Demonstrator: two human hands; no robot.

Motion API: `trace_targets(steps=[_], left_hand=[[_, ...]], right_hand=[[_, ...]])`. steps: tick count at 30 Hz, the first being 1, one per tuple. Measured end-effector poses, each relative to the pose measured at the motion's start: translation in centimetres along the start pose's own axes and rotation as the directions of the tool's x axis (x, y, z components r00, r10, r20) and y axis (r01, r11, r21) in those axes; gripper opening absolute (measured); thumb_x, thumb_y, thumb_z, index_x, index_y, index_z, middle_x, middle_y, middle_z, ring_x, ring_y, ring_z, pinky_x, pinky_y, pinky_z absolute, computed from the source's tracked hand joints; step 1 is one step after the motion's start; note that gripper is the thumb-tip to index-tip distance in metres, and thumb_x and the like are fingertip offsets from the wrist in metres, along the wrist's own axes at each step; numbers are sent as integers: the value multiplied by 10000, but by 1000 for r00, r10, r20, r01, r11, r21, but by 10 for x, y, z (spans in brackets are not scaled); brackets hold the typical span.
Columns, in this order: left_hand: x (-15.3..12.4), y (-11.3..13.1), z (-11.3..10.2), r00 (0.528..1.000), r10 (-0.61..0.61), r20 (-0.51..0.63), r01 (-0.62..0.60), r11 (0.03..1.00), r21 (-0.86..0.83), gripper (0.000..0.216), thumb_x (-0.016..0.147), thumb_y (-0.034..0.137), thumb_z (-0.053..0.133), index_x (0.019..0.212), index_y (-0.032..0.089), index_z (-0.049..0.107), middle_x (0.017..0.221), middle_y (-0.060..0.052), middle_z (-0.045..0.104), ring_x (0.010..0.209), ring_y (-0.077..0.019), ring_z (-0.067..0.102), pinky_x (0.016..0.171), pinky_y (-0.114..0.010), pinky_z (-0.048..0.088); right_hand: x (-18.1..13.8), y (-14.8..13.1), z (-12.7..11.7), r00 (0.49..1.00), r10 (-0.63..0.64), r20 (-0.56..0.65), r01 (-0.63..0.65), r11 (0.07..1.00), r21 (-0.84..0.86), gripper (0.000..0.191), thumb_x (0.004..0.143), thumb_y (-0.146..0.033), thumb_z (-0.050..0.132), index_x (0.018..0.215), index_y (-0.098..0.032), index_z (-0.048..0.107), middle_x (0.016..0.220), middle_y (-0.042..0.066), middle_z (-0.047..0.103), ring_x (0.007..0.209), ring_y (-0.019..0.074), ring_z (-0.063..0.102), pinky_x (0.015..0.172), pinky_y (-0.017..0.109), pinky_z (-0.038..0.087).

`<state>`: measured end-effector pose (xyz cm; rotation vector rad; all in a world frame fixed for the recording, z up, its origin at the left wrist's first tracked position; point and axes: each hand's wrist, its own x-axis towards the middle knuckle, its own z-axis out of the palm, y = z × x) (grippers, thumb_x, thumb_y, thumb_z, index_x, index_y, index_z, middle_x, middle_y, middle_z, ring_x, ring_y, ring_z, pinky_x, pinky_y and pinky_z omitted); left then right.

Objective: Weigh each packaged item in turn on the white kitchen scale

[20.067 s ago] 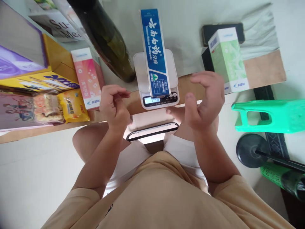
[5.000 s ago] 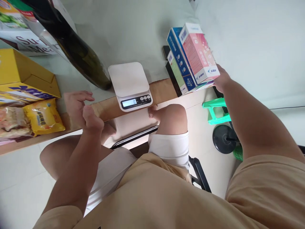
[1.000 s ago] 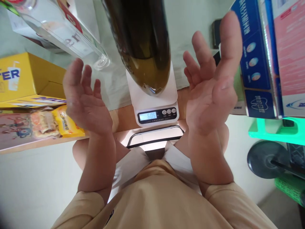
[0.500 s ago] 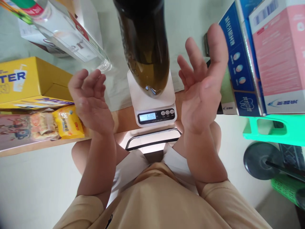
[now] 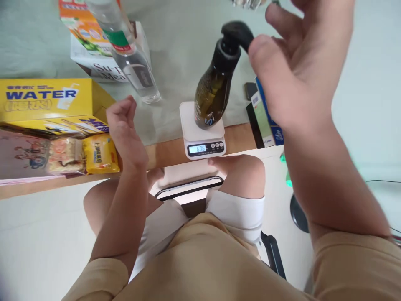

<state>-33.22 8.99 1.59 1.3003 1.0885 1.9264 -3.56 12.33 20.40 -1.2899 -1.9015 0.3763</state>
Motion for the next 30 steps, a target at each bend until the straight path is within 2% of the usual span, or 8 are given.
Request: trace_targets(steps=[3,5,8,13,17,19,25,30], left_hand=[[0,1,-1,998,-67,21,68,997,-33,535,955,825,591,1167,354,728,1253,-41,777,1313,-312,738,1278,-640,521],[0,-1,-1,995,-93,30,95,994,-45,577,942,856,568,1149,337,715,1167,-53,794,1231,-319,771,1219,-649,550],[-1,-6,-1,992,-119,44,120,992,-35,629,901,900,562,1141,335,703,1124,-56,802,1204,-346,776,1187,-661,544],[-2,-9,0,987,-142,69,144,989,-33,678,881,925,530,1148,325,700,1115,-78,798,1201,-387,753,1215,-715,464],[-3,-3,4,986,-145,80,149,988,-47,629,879,932,535,1115,374,702,1114,-61,773,1210,-380,742,1235,-697,453],[-3,-1,5,989,-132,70,136,989,-50,623,874,936,545,1098,376,701,1101,-52,768,1167,-365,750,1209,-690,474],[0,-9,4,995,-97,30,99,993,-69,642,858,926,580,1073,331,690,1068,-56,761,1072,-340,755,1131,-672,514],[3,-18,3,995,-94,39,97,993,-65,720,860,945,548,1087,269,648,1043,-65,749,1059,-322,735,1136,-659,505]], right_hand=[[14,-24,9,988,-123,90,140,966,-219,588,879,-328,676,1458,-411,614,1447,-37,688,1376,258,657,1033,401,576],[21,-31,13,987,-9,163,66,936,-347,557,859,-303,711,1412,-319,644,1340,36,745,1175,222,724,946,386,603],[27,-31,11,978,63,197,32,895,-446,440,867,-360,736,1302,-299,711,1134,29,798,937,181,718,876,380,600],[34,-37,10,963,102,249,61,820,-570,527,834,-414,791,1349,-335,709,1175,17,804,923,192,701,1032,433,582],[42,-48,20,961,165,220,4,792,-611,218,873,-444,749,1046,-312,752,1125,30,795,1022,231,702,1062,458,575],[43,-54,22,966,174,191,-16,778,-628,172,894,-438,726,975,-288,747,1067,42,785,1001,232,705,1051,461,580],[39,-71,20,968,205,145,-48,717,-696,342,935,-323,692,1213,-161,806,1048,71,755,1006,203,710,1117,438,566],[40,-67,3,964,255,78,-125,689,-714,300,916,-319,733,1168,-189,830,913,30,683,796,117,524,1031,433,550]])
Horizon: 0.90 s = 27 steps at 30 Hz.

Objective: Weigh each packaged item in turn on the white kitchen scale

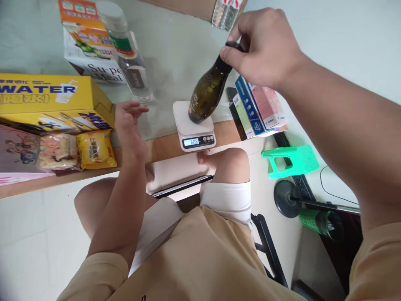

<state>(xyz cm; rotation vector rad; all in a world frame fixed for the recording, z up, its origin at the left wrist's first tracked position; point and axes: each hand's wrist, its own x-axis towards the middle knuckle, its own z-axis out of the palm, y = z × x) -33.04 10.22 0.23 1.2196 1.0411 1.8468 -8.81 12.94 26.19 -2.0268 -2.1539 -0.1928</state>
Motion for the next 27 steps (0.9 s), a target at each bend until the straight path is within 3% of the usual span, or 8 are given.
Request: trace_targets(steps=[6,9,15,20,25,27], left_hand=[[-2,1,1,1000,-3,3,3,1000,0,656,892,902,538,1100,289,647,1040,-57,725,1105,-341,731,1131,-669,474],[-2,1,3,1000,-1,3,1,1000,7,665,883,904,543,1090,281,649,1042,-60,723,1067,-342,727,1106,-687,479],[-1,-3,3,1000,0,17,0,1000,15,703,885,932,510,1099,273,628,1076,-63,709,1058,-330,713,1088,-666,477],[-3,-5,-1,999,-5,43,4,999,36,701,905,923,493,1124,269,616,1111,-68,702,1068,-310,712,1095,-660,472],[-3,-7,0,999,-5,36,4,1000,27,642,899,914,516,1120,332,672,1134,-57,724,1099,-345,726,1097,-682,466],[-3,-6,2,1000,4,11,-4,1000,25,653,894,919,541,1103,321,700,1108,-52,742,1043,-319,727,1087,-664,496]], right_hand=[[-10,31,-17,995,92,-49,-95,994,-45,214,932,-361,685,1080,-281,816,941,28,695,883,162,624,992,476,511],[-12,48,-17,992,121,-32,-123,991,-53,123,894,-424,707,945,-338,778,861,7,661,798,153,594,915,487,489],[-11,98,8,990,137,27,-132,981,-140,53,828,-387,759,847,-350,727,728,-7,622,684,152,491,806,466,440],[-14,137,27,996,85,29,-80,983,-164,253,818,-590,774,885,-347,749,731,-9,698,649,159,469,690,412,380],[-17,128,27,975,203,91,-172,947,-271,127,889,-411,798,985,-337,762,770,-9,679,646,133,445,703,407,412],[-19,120,22,959,244,141,-185,923,-338,172,944,-386,736,1104,-328,765,827,13,700,697,151,520,728,413,450]])
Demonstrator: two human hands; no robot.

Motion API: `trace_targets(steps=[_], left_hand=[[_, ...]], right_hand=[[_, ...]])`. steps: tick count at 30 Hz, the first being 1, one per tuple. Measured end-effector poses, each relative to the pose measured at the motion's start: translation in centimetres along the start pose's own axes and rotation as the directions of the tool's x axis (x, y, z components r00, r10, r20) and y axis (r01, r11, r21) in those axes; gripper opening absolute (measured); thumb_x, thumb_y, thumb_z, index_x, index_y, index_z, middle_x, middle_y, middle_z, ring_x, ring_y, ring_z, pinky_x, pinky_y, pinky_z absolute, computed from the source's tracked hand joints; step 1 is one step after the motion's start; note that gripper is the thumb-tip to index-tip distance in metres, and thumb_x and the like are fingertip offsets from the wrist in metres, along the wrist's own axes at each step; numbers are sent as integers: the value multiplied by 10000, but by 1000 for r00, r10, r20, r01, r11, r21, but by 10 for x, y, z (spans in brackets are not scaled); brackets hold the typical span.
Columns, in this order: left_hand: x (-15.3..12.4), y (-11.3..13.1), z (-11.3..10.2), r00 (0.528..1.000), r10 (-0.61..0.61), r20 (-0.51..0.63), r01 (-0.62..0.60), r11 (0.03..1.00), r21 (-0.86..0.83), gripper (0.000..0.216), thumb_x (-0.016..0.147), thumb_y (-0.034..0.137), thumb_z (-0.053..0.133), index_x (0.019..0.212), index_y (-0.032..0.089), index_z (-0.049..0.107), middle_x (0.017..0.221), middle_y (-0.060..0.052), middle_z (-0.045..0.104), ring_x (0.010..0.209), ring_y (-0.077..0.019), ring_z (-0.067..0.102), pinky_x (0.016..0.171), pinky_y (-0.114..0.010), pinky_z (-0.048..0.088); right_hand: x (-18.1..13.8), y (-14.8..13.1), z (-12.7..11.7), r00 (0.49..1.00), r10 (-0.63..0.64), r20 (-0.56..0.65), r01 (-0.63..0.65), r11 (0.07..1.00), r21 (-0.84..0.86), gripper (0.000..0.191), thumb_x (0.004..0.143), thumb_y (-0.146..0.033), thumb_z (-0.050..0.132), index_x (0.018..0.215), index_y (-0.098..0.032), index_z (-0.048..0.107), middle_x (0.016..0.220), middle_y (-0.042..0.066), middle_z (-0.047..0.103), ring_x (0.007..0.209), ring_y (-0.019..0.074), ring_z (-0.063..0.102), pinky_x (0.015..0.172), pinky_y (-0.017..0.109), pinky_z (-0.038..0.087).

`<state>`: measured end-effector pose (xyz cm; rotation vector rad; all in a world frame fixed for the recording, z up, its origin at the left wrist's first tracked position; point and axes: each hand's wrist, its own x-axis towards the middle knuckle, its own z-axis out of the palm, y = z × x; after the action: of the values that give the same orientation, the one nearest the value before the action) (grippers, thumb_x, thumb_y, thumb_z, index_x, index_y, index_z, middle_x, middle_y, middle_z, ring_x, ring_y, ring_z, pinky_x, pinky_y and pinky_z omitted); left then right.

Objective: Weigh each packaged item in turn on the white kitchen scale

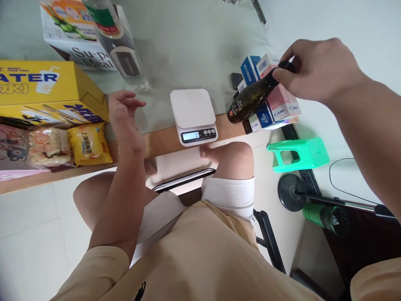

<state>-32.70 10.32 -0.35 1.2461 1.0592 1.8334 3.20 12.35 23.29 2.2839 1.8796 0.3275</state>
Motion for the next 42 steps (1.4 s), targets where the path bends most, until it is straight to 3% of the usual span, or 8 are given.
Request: trace_targets(steps=[3,6,12,17,20,28,35,42], left_hand=[[-1,6,2,999,-11,-38,11,1000,-9,648,875,915,607,1070,310,731,1072,-39,759,982,-272,727,1068,-585,550],[-2,16,2,998,-23,-64,23,1000,2,640,888,895,619,1076,296,744,1046,-44,758,977,-268,729,1042,-540,575],[3,39,-7,995,-4,-97,2,1000,-21,628,867,893,640,1052,302,744,1062,-56,739,985,-258,713,983,-466,572],[8,60,-22,945,92,-315,-121,990,-72,497,839,777,728,849,280,696,792,-23,611,772,-207,627,788,-391,549],[7,69,-34,874,170,-456,-200,980,-18,509,912,681,629,662,250,521,599,25,375,543,-147,378,561,-328,324],[7,78,-58,799,205,-566,-283,958,-52,536,1005,543,526,594,236,372,543,50,210,481,-112,208,519,-313,181],[-2,83,-73,805,262,-533,-315,949,-9,583,1004,589,562,596,217,376,534,54,232,477,-95,180,524,-306,159],[-10,78,-65,822,201,-533,-245,969,-12,552,978,540,593,568,211,426,532,39,292,481,-97,279,524,-303,163]], right_hand=[[-6,0,-7,997,-58,46,61,997,-56,365,990,-499,650,1275,-292,743,1045,90,763,1134,295,721,920,519,556],[-18,-4,-11,948,-265,-178,284,955,88,603,959,-713,594,1375,-294,719,1236,117,763,1538,374,551,1182,624,501],[-50,-106,-6,737,-565,-372,675,644,359,601,922,-523,557,1395,-180,695,1352,155,712,1405,369,620,1171,634,536],[-52,-236,11,731,-622,-280,644,494,584,511,874,-325,633,1377,-235,609,1412,147,644,1356,301,609,1169,565,581],[-41,-296,14,655,-702,-279,682,392,618,491,851,-312,669,1330,-260,575,1486,110,620,1427,260,559,1272,498,515],[-2,-404,28,476,-869,-137,758,326,564,1184,488,-548,910,1570,-457,436,1573,83,525,1491,381,549,1167,631,538],[-7,-398,34,483,-868,-117,794,377,477,1059,605,-468,862,1581,-392,456,1487,98,595,1403,370,585,1179,615,534],[-21,-322,11,619,-734,-280,747,440,497,810,731,-457,775,1504,-407,538,1566,59,595,1500,375,544,1265,639,490]])
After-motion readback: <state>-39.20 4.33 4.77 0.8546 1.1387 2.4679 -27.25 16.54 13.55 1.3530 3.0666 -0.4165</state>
